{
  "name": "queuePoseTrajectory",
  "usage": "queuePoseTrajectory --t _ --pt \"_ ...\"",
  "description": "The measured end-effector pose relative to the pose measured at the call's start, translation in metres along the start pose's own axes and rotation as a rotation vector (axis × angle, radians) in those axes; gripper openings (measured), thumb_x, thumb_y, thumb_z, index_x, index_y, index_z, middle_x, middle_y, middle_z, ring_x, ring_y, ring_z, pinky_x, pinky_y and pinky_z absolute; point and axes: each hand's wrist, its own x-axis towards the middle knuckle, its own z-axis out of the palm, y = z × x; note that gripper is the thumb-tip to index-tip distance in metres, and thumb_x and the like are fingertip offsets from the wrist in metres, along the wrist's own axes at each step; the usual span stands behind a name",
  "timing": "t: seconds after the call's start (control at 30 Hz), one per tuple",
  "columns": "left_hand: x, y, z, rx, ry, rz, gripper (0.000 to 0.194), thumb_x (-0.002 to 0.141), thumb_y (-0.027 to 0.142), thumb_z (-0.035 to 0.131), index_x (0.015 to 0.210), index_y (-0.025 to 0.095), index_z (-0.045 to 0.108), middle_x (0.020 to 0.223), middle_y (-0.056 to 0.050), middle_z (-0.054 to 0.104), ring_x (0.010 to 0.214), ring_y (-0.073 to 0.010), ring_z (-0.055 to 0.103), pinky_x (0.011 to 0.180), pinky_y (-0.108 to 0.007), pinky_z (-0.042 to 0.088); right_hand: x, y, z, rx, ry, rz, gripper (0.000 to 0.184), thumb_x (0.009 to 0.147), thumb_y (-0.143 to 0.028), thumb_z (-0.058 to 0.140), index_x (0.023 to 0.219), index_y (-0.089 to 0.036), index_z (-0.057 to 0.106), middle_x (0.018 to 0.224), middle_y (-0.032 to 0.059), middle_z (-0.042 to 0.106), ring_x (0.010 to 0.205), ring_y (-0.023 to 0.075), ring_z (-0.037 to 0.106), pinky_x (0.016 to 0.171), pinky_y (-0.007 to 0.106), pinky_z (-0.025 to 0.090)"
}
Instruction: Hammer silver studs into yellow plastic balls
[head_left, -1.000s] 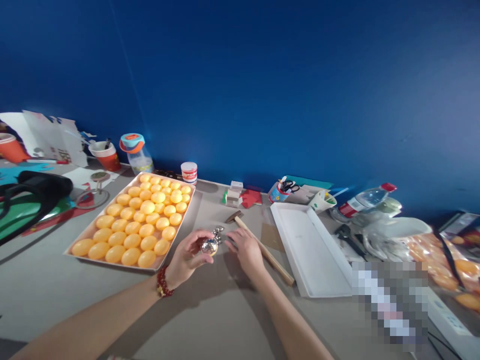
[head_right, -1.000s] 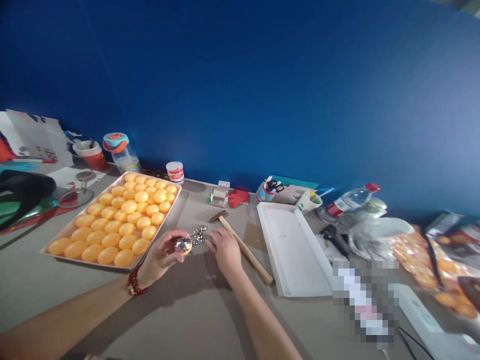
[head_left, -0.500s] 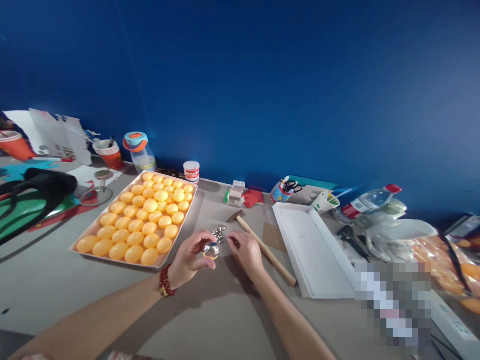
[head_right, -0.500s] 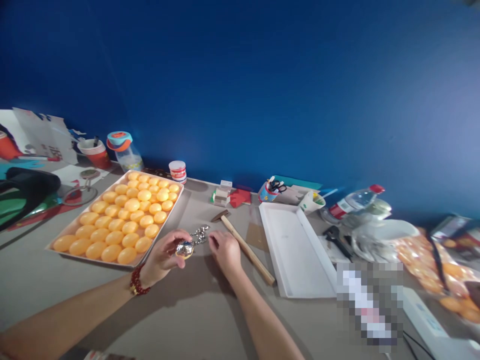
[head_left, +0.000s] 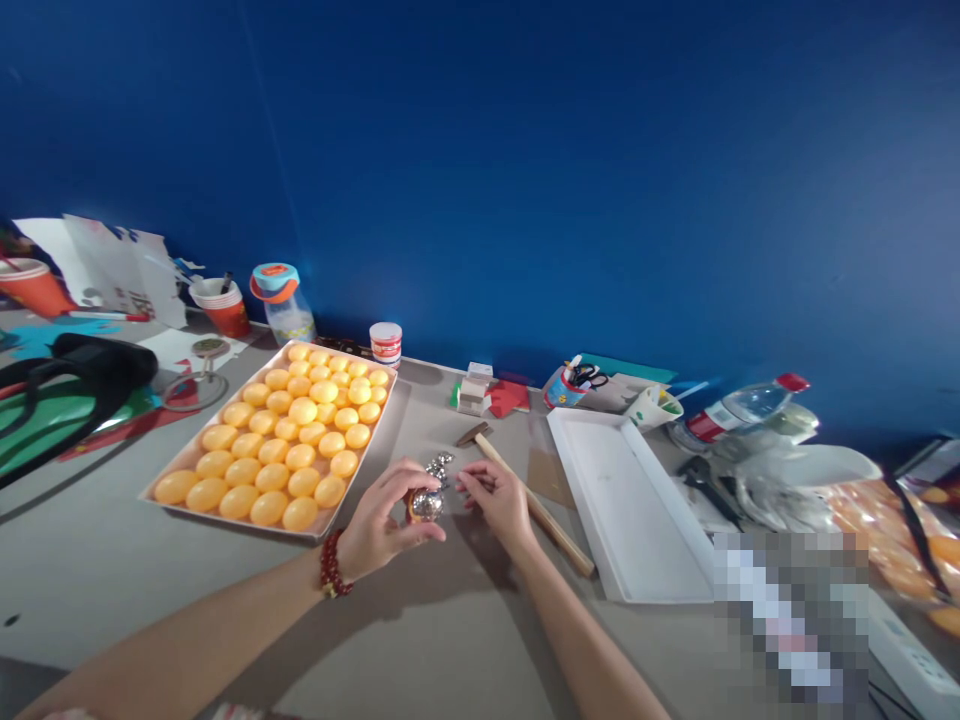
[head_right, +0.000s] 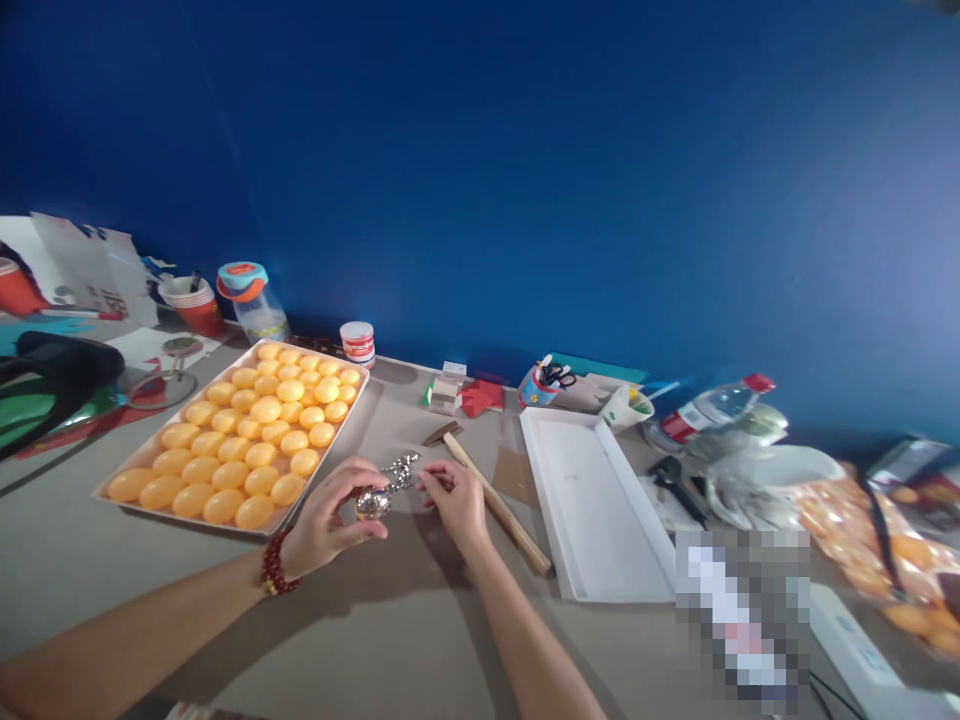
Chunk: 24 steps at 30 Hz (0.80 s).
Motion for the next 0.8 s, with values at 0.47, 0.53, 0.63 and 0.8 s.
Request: queuePoseTrajectory --t 0.47,0.53,0.63,0.8 --pt "-0.001 0.001 0.0 0.12 -0.027 -0.001 0.043 0.082 0.024 0.072 0.122 0.025 0.057 0.108 -0.008 0.055 0.097 -0.0215 0.059 0.087 -0.033 0.05 0.002 -0.008 -0.008 0.194 -0.011 0.134 0.034 0.064 -0.041 0.084 0.08 -0.015 0.069 0.068 0.0021 0.069 0.056 0.0145 0.064 0.05 0.023 0.049" --pt "0.0 0.002 -0.001 0.113 -0.026 -0.006 0.043 0.082 0.023 0.071 0.123 0.025 0.056 0.109 -0.008 0.055 0.098 -0.0216 0.059 0.088 -0.033 0.05 0.002 -0.011 -0.008 0.23 -0.008 0.132 0.035 0.063 -0.042 0.084 0.08 -0.016 0.068 0.064 -0.0004 0.066 0.054 0.0135 0.062 0.052 0.024 0.05" --pt "0.001 0.005 -0.002 0.096 -0.02 -0.022 0.043 0.083 0.023 0.071 0.124 0.024 0.057 0.109 -0.008 0.056 0.097 -0.0214 0.06 0.088 -0.033 0.05 -0.002 -0.019 -0.007 0.291 -0.028 0.124 0.035 0.065 -0.043 0.084 0.08 -0.017 0.067 0.066 -0.0014 0.065 0.059 0.0131 0.062 0.062 0.028 0.054" --pt "0.0 0.001 0.002 -0.055 0.015 -0.138 0.039 0.082 0.025 0.072 0.119 0.023 0.06 0.113 -0.009 0.059 0.097 -0.0217 0.06 0.085 -0.034 0.053 -0.015 -0.039 -0.001 0.454 -0.187 0.165 0.031 0.067 -0.036 0.085 0.079 -0.017 0.065 0.069 -0.0019 0.065 0.061 0.0116 0.063 0.066 0.026 0.054"
